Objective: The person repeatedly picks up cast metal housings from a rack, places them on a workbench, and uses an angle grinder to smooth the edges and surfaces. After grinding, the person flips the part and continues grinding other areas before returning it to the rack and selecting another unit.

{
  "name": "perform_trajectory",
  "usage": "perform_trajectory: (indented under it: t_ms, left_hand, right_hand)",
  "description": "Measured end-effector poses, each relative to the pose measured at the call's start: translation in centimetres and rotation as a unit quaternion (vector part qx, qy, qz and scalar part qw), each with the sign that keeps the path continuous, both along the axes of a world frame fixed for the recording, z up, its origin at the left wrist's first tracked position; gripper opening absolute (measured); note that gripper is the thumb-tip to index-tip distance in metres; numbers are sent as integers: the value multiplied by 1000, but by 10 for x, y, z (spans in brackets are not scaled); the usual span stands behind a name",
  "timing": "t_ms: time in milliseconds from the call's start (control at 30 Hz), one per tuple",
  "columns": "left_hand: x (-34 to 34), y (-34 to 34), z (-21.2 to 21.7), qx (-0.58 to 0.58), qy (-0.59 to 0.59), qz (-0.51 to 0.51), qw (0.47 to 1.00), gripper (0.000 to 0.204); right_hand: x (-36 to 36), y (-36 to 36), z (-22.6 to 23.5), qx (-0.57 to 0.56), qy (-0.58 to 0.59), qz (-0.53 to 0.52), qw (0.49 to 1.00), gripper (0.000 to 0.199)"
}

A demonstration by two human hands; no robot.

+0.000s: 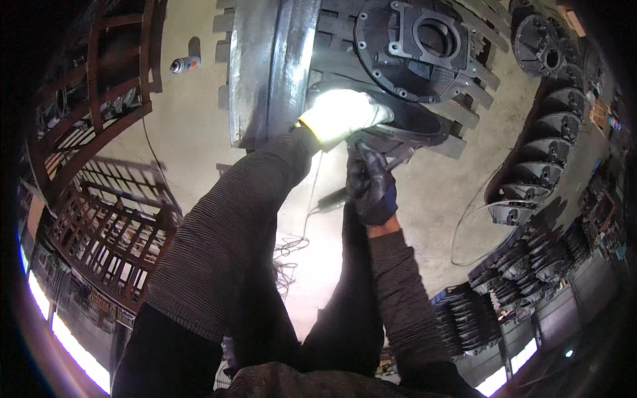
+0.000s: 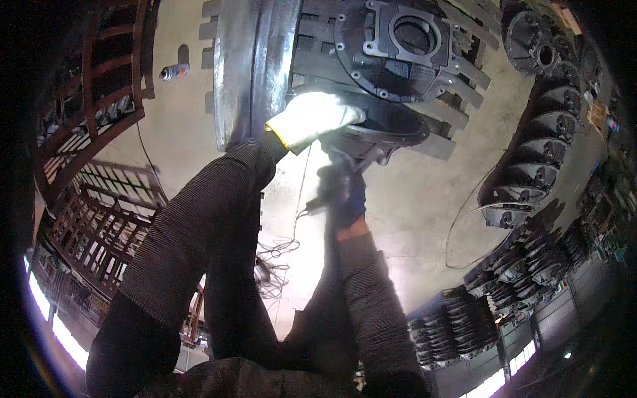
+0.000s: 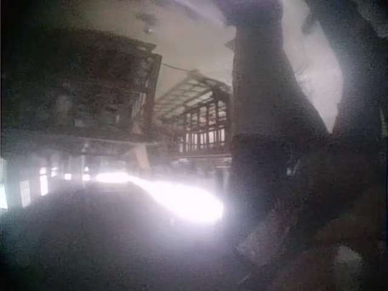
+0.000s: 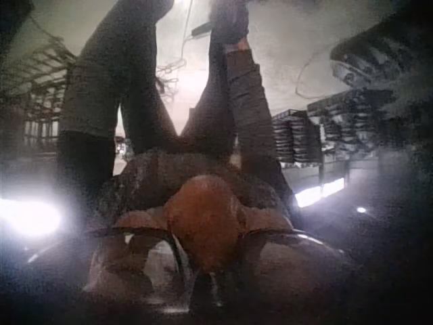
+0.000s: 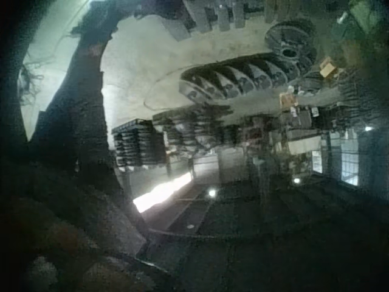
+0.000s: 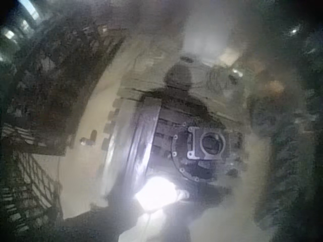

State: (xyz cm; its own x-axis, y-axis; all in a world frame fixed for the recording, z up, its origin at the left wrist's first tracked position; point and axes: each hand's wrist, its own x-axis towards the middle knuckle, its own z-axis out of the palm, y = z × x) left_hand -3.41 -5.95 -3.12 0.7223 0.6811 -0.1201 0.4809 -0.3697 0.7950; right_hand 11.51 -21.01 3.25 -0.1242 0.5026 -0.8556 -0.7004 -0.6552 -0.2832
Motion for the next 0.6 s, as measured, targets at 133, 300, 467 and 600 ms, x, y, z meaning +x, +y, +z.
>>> perform_trajectory:
  t_ms: [133, 300, 467, 600]
  left_hand:
    - [0, 0, 7, -71, 38, 3, 997, 30]
    - [0, 2, 11, 62, 21, 5, 998, 28]
    - [-1, 2, 12, 30, 12, 16, 999, 29]
    - [1, 8, 14, 66, 31, 15, 997, 27]
  right_hand:
    - [-10, -8, 43, 118, -340, 243, 901, 37]
    - [33, 44, 84, 350, -403, 650, 541, 39]
    - [48, 65, 100, 252, -269, 856, 363, 37]
    - [24, 35, 114, -19, -209, 604, 769, 49]
